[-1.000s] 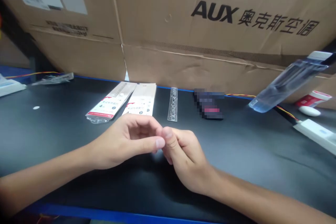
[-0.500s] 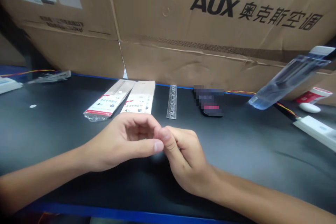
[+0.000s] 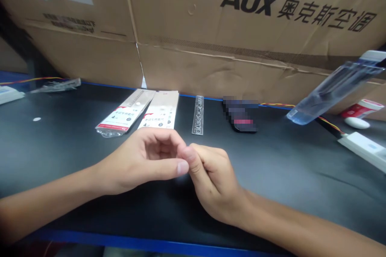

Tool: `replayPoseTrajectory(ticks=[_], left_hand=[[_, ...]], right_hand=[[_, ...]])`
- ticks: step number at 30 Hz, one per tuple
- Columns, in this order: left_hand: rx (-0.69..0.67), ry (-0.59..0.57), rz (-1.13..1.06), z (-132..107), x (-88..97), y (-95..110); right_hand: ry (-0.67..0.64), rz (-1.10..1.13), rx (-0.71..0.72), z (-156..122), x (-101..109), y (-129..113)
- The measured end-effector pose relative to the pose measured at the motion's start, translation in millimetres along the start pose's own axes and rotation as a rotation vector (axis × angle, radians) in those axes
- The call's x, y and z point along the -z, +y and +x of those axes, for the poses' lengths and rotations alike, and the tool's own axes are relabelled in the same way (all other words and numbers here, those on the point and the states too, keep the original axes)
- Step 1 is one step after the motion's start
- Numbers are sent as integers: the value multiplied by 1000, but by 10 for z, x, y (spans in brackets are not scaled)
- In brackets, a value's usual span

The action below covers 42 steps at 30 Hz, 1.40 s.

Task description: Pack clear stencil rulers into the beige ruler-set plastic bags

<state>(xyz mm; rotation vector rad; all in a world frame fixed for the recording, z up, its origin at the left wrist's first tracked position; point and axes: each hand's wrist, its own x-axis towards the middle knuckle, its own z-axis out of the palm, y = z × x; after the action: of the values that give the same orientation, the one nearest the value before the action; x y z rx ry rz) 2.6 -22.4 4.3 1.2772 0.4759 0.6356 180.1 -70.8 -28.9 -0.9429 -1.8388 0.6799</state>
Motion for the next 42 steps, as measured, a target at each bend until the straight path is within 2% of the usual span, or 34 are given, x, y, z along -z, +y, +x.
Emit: replayPoseTrajectory(ticks=[16, 21, 23, 24, 27, 29, 30, 33, 35, 38, 42], left_hand=[[16, -13, 1, 11, 0, -1], [-1, -77, 209, 7, 59, 52], [-62, -72, 406, 17, 160, 134], [-133, -3, 530, 30, 241, 181], [-325, 387, 1013, 104, 617, 297], [-293, 636, 1277, 162, 939, 321], [-226, 701, 1356, 187, 1098, 316], [90, 713, 1539, 219, 1468, 257], [161, 683, 1577, 214, 1586, 216], [205, 637, 1579, 199, 1610, 196], [230, 630, 1532, 195, 1533, 234]], right_hand=[[-2, -13, -41, -23, 11, 6], [-24, -1, -33, -23, 18, 18], [-41, -11, -43, -31, 15, 34], [-56, -24, -53, -36, 12, 42], [-124, -75, -75, -52, -3, 54], [-169, -97, -71, -58, -8, 54], [-189, -106, -66, -58, -8, 55], [-216, -127, -67, -51, -3, 63], [-228, -134, -70, -44, -1, 71], [-255, -142, -78, -41, -3, 76], [-286, -150, -60, -32, -11, 74]])
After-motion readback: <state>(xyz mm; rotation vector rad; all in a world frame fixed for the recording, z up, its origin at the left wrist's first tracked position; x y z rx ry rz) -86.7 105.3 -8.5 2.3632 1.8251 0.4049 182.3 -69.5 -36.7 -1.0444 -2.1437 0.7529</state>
